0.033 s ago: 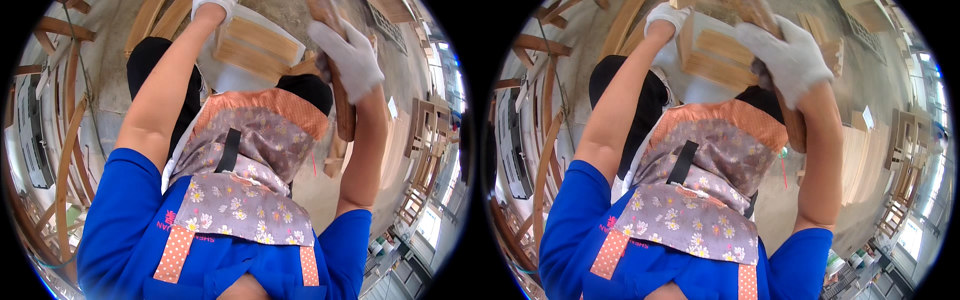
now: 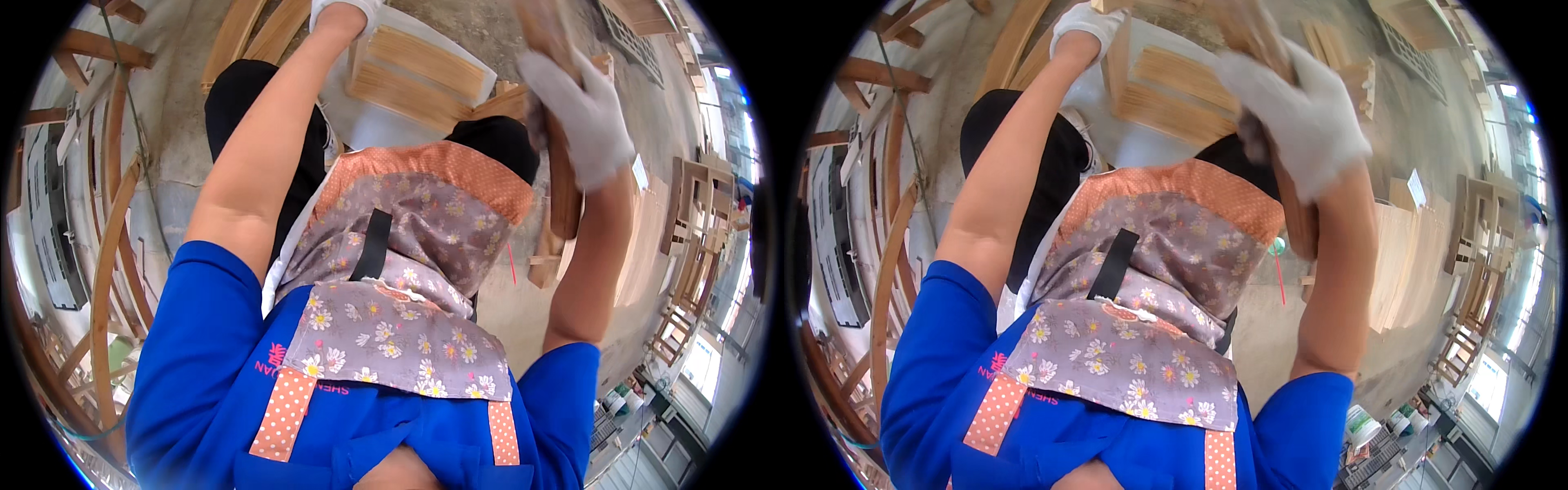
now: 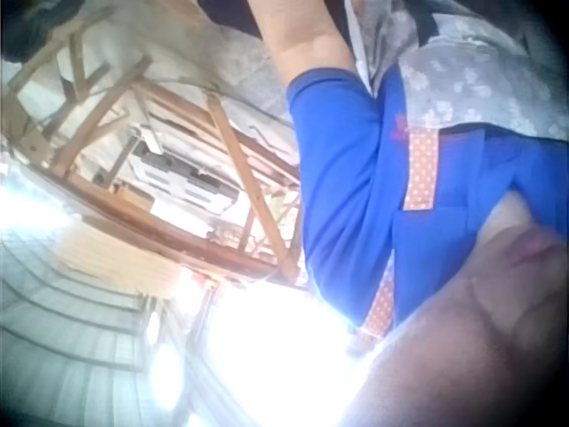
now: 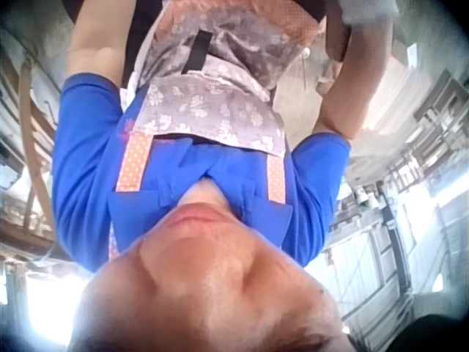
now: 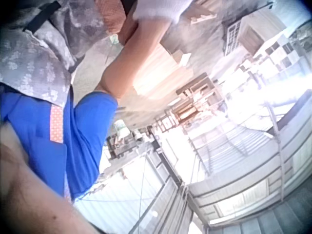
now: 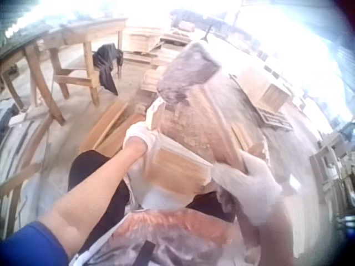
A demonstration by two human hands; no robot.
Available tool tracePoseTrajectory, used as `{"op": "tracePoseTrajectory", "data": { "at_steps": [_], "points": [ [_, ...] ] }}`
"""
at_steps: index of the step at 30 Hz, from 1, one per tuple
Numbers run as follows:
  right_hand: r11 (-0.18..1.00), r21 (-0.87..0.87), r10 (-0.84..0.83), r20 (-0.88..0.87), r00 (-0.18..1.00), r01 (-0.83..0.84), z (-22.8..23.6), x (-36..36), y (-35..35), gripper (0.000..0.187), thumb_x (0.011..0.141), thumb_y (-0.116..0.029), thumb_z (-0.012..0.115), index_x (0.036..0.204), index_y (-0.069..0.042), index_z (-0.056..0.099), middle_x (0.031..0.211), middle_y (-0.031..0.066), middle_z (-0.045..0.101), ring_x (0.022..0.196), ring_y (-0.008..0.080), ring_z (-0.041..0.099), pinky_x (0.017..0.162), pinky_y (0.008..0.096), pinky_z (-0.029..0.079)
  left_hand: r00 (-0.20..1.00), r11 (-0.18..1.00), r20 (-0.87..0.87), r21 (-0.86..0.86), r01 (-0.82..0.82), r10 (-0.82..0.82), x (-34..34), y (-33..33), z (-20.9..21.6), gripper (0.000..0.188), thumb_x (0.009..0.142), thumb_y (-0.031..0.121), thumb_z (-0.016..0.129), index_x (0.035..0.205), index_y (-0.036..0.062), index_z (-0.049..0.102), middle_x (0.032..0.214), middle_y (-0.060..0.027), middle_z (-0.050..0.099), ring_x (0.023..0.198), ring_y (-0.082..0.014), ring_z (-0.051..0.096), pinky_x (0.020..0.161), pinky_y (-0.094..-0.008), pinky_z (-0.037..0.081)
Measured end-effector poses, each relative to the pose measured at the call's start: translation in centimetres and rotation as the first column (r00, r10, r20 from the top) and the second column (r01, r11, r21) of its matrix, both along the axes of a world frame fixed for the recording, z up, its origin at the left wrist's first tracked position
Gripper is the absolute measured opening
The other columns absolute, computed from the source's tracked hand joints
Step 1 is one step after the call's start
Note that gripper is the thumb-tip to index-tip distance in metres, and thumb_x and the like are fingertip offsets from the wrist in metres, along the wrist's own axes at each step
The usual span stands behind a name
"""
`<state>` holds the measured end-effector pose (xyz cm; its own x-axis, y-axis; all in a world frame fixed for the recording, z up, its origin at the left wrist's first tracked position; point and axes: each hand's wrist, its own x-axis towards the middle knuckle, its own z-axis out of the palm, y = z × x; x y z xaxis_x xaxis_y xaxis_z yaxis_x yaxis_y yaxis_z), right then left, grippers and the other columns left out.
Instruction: The person sits on the floor and uses a wooden mallet to tap and secure joints on a light-colored wooden frame. They repeatedly adjust the position of the frame and strike different sections to ensure the pieces fit tightly together.
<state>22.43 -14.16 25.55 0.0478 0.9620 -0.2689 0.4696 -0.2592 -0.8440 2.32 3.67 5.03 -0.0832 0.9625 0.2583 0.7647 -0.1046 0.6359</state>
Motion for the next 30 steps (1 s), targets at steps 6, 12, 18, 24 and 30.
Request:
{"op": "tracePoseTrajectory", "data": {
  "at_steps": [6, 12, 18, 24, 30],
  "points": [
    [0.907, -0.135, -0.411, -0.075, 0.909, 0.399, -4.6, 9.6, -15.4, 0.026, 0.082, -0.013, 0.062, 0.102, 0.004, 0.06, 0.066, 0.005, 0.056, 0.051, 0.0119, 0.053, 0.045, 0.0273, 0.044, 0.976, 0.903, 0.212, -0.406, 0.138, -0.054, -0.3, 0.0, 1.6, 0.064, 0.076, 0.043, 0.076, 0.117, -0.003, 0.063, 0.103, -0.0162, 0.07, 0.101, -0.0238, 0.064, 0.084, -0.0362, 0.048],
    [0.623, -0.575, -0.65, -0.004, 0.76, 0.53, -17.5, 13.2, -24.5, 0.026, 0.083, -0.011, 0.065, 0.106, 0.001, 0.059, 0.066, 0.0036, 0.054, 0.05, 0.0121, 0.052, 0.042, 0.0282, 0.044, 0.929, 0.821, 0.006, -0.467, 0.329, -0.37, -4.0, 0.4, 4.3, 0.06, 0.078, 0.036, 0.075, 0.124, 0.0004, 0.059, 0.105, -0.0077, 0.066, 0.087, -0.0131, 0.059, 0.076, -0.0276, 0.048],
    [0.576, -0.637, -0.292, 0.424, 0.857, 0.512, -37.8, 16.3, -25.8, 0.031, 0.081, -0.022, 0.065, 0.101, -0.001, 0.055, 0.077, 0.0157, 0.065, 0.072, 0.0362, 0.068, 0.063, 0.0427, 0.054, 0.946, 0.864, 0.248, -0.405, 0.298, -0.21, -8.4, 4.0, 4.4, 0.057, 0.087, 0.021, 0.066, 0.137, 0.0006, 0.045, 0.125, -0.0114, 0.059, 0.106, -0.017, 0.06, 0.085, -0.0283, 0.05],
    [0.616, -0.411, -0.214, 0.734, 0.645, 0.672, -39.8, 12.4, -21.1, 0.05, 0.081, -0.036, 0.068, 0.117, -0.007, 0.051, 0.113, 0.0208, 0.064, 0.111, 0.0406, 0.059, 0.093, 0.047, 0.048, 0.713, 0.954, 0.677, -0.298, 0.043, 0.18, -9.2, 4.2, 4.3, 0.046, 0.095, 0.009, 0.057, 0.137, -0.0014, 0.041, 0.127, -0.014, 0.057, 0.113, -0.0229, 0.06, 0.091, -0.0338, 0.053],
    [0.847, -0.371, -0.104, 0.587, 0.803, 0.38, -40.6, 11.4, -11.5, 0.075, 0.077, -0.035, 0.072, 0.141, -0.011, 0.04, 0.136, 0.023, 0.047, 0.124, 0.0376, 0.048, 0.102, 0.0435, 0.042, 0.496, 0.969, 0.837, -0.242, -0.04, 0.23, -6.0, 2.5, 6.1, 0.036, 0.1, 0.013, 0.046, 0.132, -0.0018, 0.047, 0.126, -0.0157, 0.058, 0.113, -0.0255, 0.059, 0.093, -0.0367, 0.052]
  ]
}}
